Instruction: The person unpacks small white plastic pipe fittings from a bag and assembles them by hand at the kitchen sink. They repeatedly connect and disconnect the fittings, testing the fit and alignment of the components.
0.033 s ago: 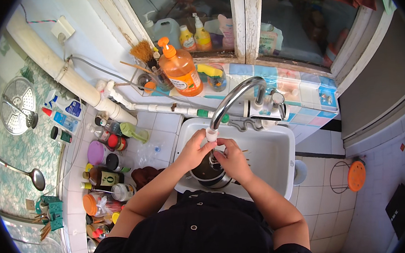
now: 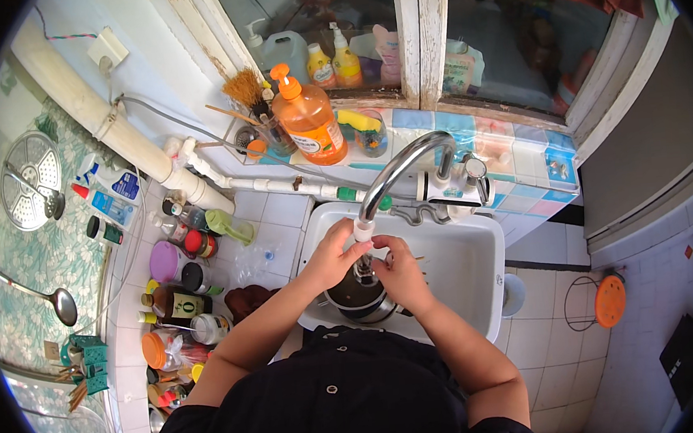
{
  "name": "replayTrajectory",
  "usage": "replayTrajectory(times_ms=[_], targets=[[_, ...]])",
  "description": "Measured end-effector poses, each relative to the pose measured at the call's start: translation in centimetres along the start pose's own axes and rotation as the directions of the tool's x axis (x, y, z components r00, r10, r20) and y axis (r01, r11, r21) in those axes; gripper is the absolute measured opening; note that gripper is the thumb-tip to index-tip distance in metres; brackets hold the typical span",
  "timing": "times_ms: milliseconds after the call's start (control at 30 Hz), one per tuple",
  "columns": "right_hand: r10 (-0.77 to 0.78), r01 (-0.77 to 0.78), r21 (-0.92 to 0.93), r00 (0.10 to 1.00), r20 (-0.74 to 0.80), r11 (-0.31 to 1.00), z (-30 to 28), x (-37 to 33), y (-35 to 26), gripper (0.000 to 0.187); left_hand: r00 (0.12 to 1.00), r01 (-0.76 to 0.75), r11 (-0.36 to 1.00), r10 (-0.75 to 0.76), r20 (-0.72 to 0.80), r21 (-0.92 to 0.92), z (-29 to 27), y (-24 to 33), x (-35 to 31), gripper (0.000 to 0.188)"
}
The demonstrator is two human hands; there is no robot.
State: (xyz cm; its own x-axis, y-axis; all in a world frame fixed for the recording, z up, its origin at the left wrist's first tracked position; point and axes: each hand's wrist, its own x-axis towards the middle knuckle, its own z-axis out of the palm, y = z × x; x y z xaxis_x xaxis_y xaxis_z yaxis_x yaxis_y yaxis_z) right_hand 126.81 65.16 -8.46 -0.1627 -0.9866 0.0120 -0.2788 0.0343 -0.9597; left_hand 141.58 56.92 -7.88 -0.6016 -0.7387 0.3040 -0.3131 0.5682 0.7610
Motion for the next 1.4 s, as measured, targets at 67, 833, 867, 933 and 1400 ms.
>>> replayTrajectory(times_ms=[67,833,867,933,1400], targets=[[0.078,-0.083,0.149,0.996,0.041,0.985,-0.5,-0.2,1.2,0.034,0.992,-0.099,0.993,0.103,-0.067,0.063,0.0,0.1,0.7,0.030],[0.070,-0.056,0.405,0.997,-0.022,0.913,-2.0,0.4,-1.5,0.038,0.982,0.176,0.848,-0.188,0.027,-0.501,0.1,-1.9,-1.1,0.040],[0.069,-0.056,0.453,0.998,-0.014,0.890,-1.7,0.7,-1.6,0.040,0.982,0.171,0.847,-0.188,0.019,-0.504,0.0,-2.0,-1.3,0.040],[0.067,-0.058,0.545,0.998,0.002,0.837,-1.0,1.3,-1.8,0.042,0.982,0.161,0.845,-0.187,0.002,-0.509,-0.2,-2.3,-1.7,0.040],[-0.090,0.178,0.524,0.978,-0.189,0.833,1.4,3.8,-2.2,0.045,0.933,0.294,0.780,-0.359,-0.011,-0.553,-2.5,-0.8,-2.2,0.034]])
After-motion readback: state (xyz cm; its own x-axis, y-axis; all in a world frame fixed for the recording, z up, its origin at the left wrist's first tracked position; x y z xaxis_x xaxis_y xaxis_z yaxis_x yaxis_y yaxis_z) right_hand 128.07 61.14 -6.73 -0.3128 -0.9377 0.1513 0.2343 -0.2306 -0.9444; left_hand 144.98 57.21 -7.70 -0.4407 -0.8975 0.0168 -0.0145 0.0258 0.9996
